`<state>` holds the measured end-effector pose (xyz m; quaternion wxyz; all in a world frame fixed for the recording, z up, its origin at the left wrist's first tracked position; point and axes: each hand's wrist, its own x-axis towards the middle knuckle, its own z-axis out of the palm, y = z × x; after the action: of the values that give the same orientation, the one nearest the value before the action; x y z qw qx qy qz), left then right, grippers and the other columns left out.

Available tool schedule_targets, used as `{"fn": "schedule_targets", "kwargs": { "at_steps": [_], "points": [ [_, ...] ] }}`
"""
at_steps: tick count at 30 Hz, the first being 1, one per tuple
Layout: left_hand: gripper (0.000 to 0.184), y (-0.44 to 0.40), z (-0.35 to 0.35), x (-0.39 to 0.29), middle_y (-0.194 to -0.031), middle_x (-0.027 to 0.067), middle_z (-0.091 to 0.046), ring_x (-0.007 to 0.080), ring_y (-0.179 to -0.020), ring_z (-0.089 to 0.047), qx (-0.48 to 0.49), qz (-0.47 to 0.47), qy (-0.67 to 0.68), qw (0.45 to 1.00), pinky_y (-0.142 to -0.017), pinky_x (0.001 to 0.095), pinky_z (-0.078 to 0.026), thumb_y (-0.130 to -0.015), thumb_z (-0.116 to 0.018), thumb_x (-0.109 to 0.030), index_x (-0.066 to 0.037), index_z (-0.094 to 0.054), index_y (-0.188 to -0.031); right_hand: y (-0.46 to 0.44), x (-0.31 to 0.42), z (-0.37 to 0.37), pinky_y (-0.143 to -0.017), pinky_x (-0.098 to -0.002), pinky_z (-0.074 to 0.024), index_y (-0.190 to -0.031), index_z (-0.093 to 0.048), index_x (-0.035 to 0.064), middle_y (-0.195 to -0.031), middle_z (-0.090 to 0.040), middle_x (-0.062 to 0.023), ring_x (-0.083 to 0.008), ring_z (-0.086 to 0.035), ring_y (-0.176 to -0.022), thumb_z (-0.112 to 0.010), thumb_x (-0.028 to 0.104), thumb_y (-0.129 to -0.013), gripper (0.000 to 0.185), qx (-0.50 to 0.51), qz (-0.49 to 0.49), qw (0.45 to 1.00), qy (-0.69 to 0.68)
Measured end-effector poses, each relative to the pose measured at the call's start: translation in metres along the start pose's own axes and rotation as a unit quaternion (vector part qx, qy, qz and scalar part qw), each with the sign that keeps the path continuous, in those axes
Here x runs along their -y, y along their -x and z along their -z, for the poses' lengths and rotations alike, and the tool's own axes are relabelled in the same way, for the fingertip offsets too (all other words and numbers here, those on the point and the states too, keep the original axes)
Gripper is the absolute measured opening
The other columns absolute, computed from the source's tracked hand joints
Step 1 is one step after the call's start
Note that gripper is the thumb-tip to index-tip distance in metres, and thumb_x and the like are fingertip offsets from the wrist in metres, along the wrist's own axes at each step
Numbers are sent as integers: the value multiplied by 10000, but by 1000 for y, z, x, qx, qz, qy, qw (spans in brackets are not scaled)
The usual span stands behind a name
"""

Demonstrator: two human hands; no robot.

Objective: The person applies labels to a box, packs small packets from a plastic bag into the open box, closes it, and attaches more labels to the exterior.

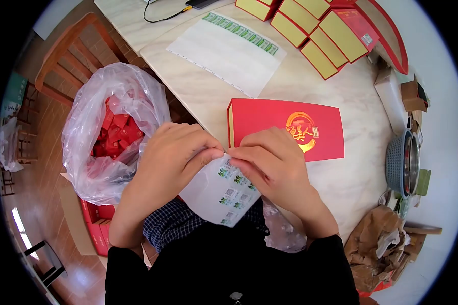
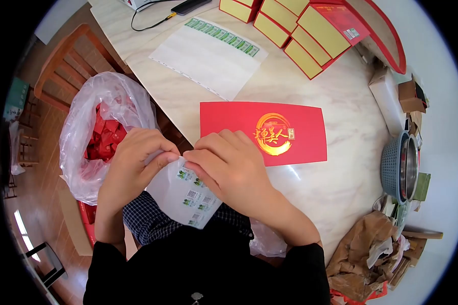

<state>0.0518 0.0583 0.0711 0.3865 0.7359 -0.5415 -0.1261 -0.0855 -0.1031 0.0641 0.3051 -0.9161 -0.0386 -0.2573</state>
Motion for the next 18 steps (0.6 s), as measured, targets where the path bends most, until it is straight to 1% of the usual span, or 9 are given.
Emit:
{"fn": "schedule_targets", "kwargs": {
  "at_steps": [6, 8, 9, 11, 13, 14, 15, 16, 18],
  "points": [
    [84, -3, -1, 1, -768, 66, -587, 252, -757, -561, 10, 9, 0, 1000, -758, 341, -401, -822, -672, -122, -53, -630, -843, 1, 1, 3, -624, -330, -418, -878, -651, 63, -869, -597, -57, -230, -563, -736, -762, 34, -684, 226, -19, 44, 999, 3],
    [71, -5, 1, 6, -797, 58, -605, 246, -792, -580, -68, -1, -88, 994, -720, 364, -416, -840, -652, -126, -62, -636, -863, -2, 7, 13, -634, -336, -431, -870, -635, 60, -875, -583, -59, -226, -568, -750, -750, 19, -684, 222, -14, 70, 997, 6],
    [71, -9, 4, 14, -797, 58, -605, 246, -792, -580, -67, -1, -88, 994, -720, 364, -416, -840, -652, -126, -62, -636, -863, -3, 13, 21, -643, -320, -441, -873, -630, 53, -882, -592, -65, -223, -576, -751, -735, 1, -703, 207, -55, 71, 996, -5],
    [87, -23, 12, 36, -871, 68, -654, 224, -821, -620, -239, 22, -143, 960, -754, 337, -459, -865, -641, -110, -46, -661, -921, 1, 12, 29, -652, -304, -451, -877, -624, 45, -889, -600, -71, -220, -584, -753, -721, -17, -723, 192, -98, 69, 993, -15],
    [117, -49, 20, 48, -921, 85, -688, 198, -834, -651, -410, 41, -47, 910, -781, 295, -479, -900, -628, -126, -41, -680, -962, 6, 2, 30, -673, -256, -466, -904, -616, 25, -880, -624, -67, -159, -592, -749, -684, -9, -817, 116, -203, -73, 974, -64],
    [133, -63, 21, 53, -915, 94, -695, 182, -831, -657, -436, 25, -20, 899, -768, 285, -483, -906, -636, -149, -38, -683, -962, 6, -4, 29, -673, -256, -466, -904, -616, 25, -880, -624, -67, -159, -592, -749, -684, -9, -817, 116, -203, -73, 974, -63],
    [152, -78, 22, 57, -909, 103, -701, 166, -828, -663, -464, 10, 7, 886, -755, 276, -488, -912, -643, -171, -35, -686, -962, 4, -12, 28, -675, -235, -464, -918, -611, 17, -868, -629, -55, -126, -582, -746, -666, 15, -857, 82, -220, -137, 958, -124],
    [152, -93, 19, 64, -909, 103, -701, 166, -828, -663, -466, 11, 7, 885, -755, 276, -488, -912, -643, -171, -35, -686, -962, 3, -18, 27, -677, -214, -462, -931, -607, 10, -856, -634, -43, -93, -571, -743, -648, 38, -896, 61, -233, -200, 934, -184],
    [157, -122, 3, 91, -903, 118, -700, 198, -809, -664, -453, -22, -44, 890, -748, 289, -492, -900, -650, -168, -27, -685, -959, 2, -29, 27, -681, -210, -463, -943, -604, 6, -852, -633, -31, -75, -564, -750, -642, 54, -909, 70, -208, -236, 926, -206]
  ]
}}
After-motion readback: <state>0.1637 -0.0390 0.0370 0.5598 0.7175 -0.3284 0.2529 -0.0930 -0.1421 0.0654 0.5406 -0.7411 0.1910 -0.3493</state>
